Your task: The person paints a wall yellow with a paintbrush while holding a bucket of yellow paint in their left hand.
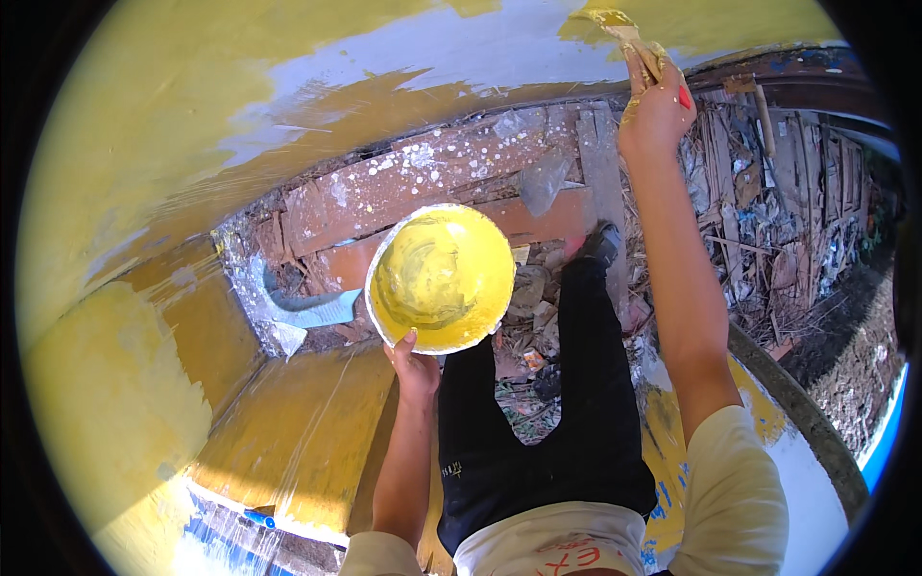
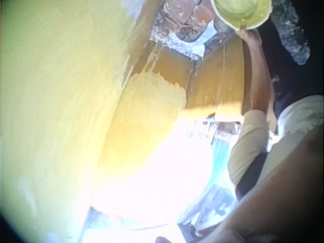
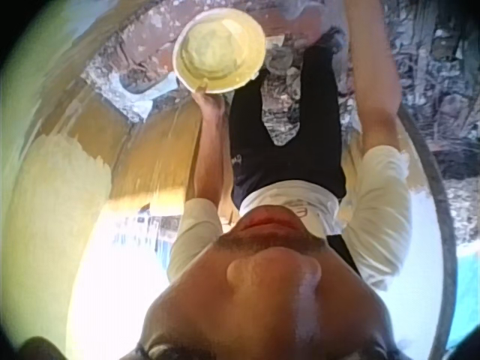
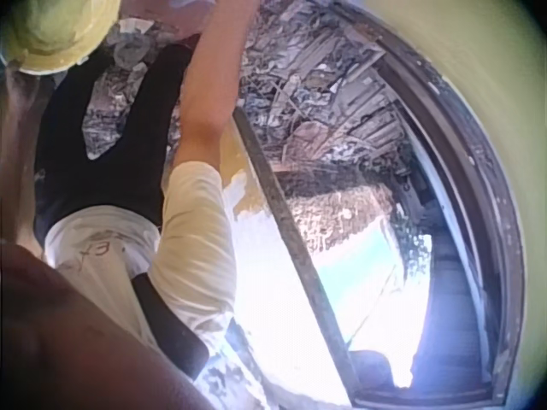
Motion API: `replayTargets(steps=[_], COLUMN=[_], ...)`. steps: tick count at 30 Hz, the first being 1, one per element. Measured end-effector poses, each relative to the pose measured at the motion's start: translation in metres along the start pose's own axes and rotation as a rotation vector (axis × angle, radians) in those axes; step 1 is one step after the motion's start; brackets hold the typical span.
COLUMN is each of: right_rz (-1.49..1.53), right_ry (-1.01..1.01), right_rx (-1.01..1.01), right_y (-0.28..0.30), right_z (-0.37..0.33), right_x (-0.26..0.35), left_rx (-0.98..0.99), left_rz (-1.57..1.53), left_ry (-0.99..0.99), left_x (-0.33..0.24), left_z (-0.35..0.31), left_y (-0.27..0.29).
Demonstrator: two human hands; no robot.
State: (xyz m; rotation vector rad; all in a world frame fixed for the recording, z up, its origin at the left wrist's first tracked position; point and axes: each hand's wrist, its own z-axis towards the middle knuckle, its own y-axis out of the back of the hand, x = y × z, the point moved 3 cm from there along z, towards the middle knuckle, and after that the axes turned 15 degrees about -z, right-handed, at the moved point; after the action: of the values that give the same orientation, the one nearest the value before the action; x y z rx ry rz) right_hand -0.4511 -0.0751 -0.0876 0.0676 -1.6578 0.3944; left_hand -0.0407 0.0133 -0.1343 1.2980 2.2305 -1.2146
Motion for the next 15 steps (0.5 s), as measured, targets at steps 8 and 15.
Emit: replayTargets(steps=[8,15], right_rz=[-0.060,0.144], right_ry=[-0.221,-0.227], right_rx=[-0.147,-0.093], right_y=[0.038,0.007], right_z=[-0.003,0.019], right_x=[-0.071,-0.030], left_rx=[-0.028,-0.052], left_rz=[-0.039,-0.042], left_ry=[0.013,-0.032], left_x=[0.002,0.002], left_z=[-0.001,-0.002], left_y=[0.010,0.030])
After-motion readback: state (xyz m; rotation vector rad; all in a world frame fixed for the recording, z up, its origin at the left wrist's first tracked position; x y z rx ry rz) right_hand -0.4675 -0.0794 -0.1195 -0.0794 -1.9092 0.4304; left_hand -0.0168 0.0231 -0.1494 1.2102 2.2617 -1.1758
